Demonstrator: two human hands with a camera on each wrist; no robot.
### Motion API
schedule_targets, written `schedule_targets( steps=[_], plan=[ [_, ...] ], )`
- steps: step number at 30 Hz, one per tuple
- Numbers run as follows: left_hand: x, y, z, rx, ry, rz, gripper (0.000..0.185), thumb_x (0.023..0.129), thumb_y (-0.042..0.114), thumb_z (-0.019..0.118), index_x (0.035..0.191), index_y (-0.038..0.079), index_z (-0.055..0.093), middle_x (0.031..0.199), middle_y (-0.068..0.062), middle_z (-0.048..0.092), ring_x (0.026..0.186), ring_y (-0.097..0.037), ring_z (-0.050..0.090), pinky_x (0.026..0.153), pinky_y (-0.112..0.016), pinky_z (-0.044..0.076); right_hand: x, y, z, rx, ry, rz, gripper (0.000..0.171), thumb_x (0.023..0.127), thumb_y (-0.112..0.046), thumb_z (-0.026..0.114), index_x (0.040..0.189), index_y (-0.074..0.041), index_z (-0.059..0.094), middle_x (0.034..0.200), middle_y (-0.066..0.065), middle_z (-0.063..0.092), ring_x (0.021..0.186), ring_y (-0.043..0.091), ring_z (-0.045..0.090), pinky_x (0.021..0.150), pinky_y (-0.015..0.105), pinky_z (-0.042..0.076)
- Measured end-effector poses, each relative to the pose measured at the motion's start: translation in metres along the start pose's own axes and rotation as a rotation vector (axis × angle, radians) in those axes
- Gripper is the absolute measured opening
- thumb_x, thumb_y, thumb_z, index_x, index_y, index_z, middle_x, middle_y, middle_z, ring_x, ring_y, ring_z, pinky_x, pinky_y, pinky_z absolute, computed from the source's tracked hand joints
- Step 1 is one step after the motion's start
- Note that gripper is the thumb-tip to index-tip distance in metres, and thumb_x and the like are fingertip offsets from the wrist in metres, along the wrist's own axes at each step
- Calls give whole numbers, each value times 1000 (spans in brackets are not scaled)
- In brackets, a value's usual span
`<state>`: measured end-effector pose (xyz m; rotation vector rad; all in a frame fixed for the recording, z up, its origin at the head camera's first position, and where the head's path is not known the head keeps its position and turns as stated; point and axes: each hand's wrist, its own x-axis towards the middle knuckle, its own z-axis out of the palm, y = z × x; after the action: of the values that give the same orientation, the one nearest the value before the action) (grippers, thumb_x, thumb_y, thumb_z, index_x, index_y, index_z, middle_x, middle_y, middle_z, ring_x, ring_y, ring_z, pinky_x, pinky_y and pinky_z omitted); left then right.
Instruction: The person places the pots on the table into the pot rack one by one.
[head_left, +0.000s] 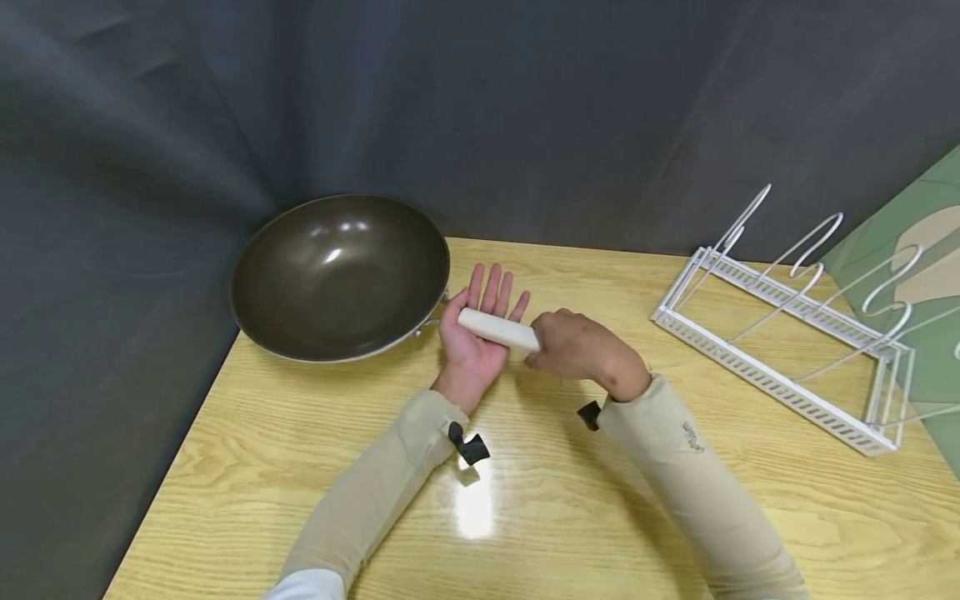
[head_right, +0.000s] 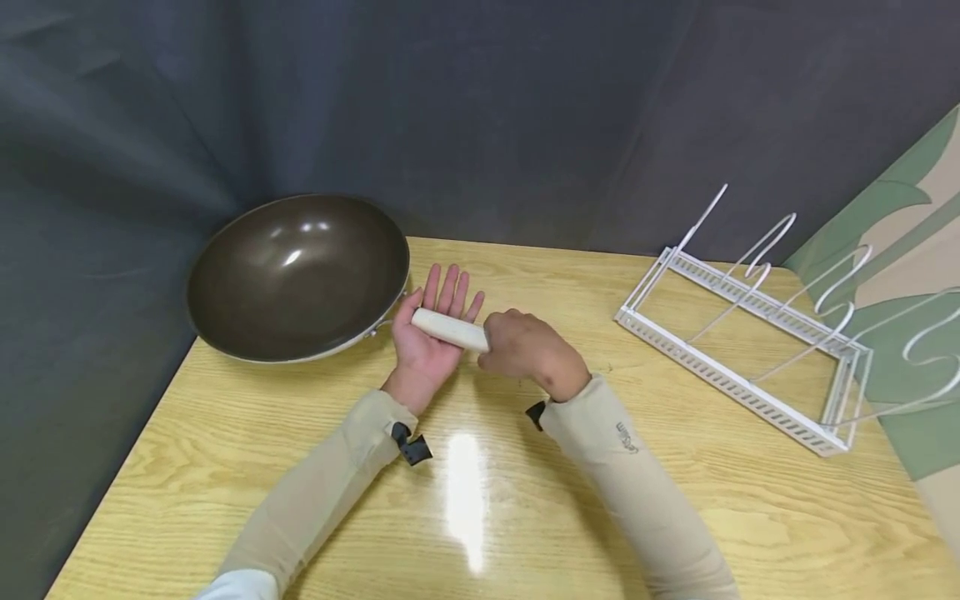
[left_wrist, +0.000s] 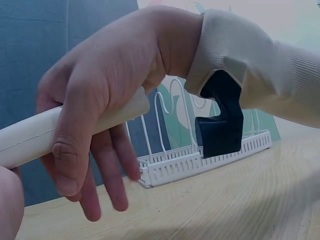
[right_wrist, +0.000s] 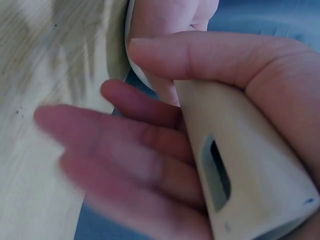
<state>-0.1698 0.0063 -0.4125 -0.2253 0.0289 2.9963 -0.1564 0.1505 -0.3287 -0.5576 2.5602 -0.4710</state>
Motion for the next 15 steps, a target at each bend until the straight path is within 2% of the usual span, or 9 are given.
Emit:
schedule_targets(
  steps=[3,6,10,15],
  plan=[
    [0,1,0,2,17,-4,46,104,22,42,147,13,55,147,-11,57,140,-27,49,113,-55,37,-2,2,3,84,-27,-12,14,96,-16,70,99,-2,67,71,7,67,56,19,63,52,31,51],
    [-1,1,-1,-8,16,-22,45,106,23,42,148,14,53,146,-10,58,142,-28,46,113,-53,37,-4,4,7,164,-38,-27,13,98,-15,69,99,-3,67,68,7,68,55,22,68,50,32,54],
    [-1,2,-4,-15,33,-24,45,108,25,42,151,13,49,147,-9,57,144,-29,43,112,-50,40,-6,6,14,222,-20,-58,13,97,-13,69,101,-1,67,63,5,66,51,19,66,47,32,54],
    [-1,4,-6,-3,73,-31,41,109,31,47,143,12,56,147,-7,57,137,-27,52,110,-45,43,-6,7,23,232,17,-82,13,96,-12,69,101,-1,66,58,2,63,46,15,60,45,31,50]
  ],
)
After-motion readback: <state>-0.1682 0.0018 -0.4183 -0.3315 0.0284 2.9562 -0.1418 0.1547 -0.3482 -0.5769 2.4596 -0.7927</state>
